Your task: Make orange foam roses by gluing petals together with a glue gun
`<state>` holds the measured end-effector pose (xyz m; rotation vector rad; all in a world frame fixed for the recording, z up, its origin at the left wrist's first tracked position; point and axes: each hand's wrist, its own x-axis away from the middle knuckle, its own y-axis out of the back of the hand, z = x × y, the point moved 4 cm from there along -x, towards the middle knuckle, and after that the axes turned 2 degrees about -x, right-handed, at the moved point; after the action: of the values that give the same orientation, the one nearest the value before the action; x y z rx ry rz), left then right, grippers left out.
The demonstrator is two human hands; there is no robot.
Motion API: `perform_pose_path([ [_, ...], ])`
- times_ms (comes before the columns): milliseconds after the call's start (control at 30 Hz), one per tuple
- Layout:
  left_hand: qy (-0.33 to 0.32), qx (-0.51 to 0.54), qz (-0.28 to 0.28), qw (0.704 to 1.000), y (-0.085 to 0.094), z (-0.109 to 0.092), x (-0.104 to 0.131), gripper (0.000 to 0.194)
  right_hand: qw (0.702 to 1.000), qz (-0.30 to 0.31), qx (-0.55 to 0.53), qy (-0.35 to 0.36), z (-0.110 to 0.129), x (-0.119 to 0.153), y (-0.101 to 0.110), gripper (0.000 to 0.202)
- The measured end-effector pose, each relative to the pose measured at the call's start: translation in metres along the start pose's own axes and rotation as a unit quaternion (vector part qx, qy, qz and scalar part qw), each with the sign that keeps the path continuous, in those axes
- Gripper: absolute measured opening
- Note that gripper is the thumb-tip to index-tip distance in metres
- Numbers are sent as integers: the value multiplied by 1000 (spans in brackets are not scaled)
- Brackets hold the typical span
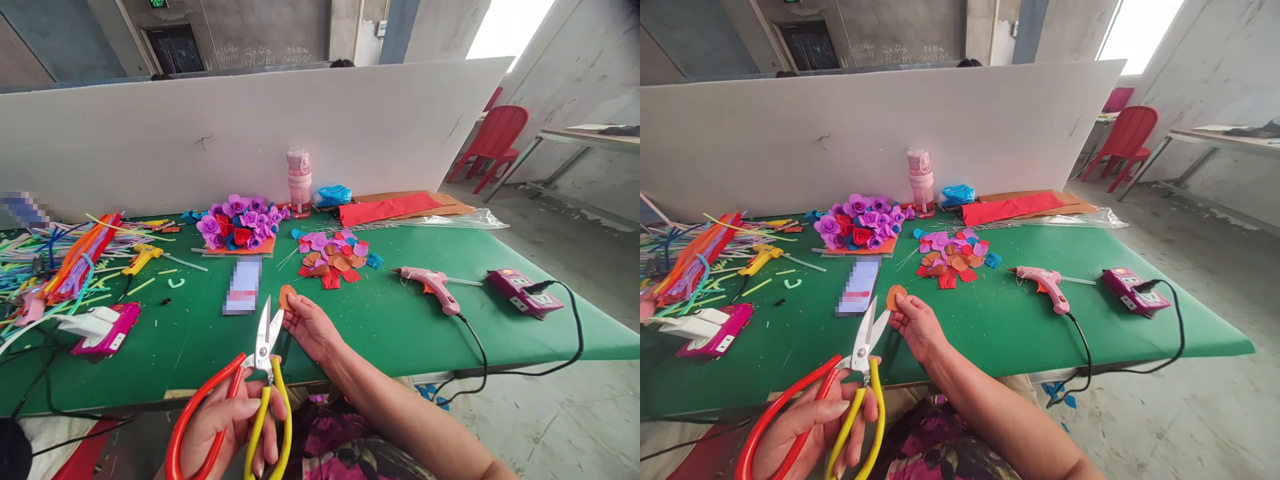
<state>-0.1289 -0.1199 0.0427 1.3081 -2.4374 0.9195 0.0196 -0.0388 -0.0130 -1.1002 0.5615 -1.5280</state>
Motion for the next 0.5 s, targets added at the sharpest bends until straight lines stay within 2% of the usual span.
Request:
perform_pose_path([
  [267, -15, 10, -1, 1000, -2, -3, -7, 18, 999, 20, 27, -9, -3, -1, 0, 39],
  [500, -47, 37, -32, 998, -10, -1, -15, 17, 998, 36, 42, -15, -5, 0, -2, 39],
])
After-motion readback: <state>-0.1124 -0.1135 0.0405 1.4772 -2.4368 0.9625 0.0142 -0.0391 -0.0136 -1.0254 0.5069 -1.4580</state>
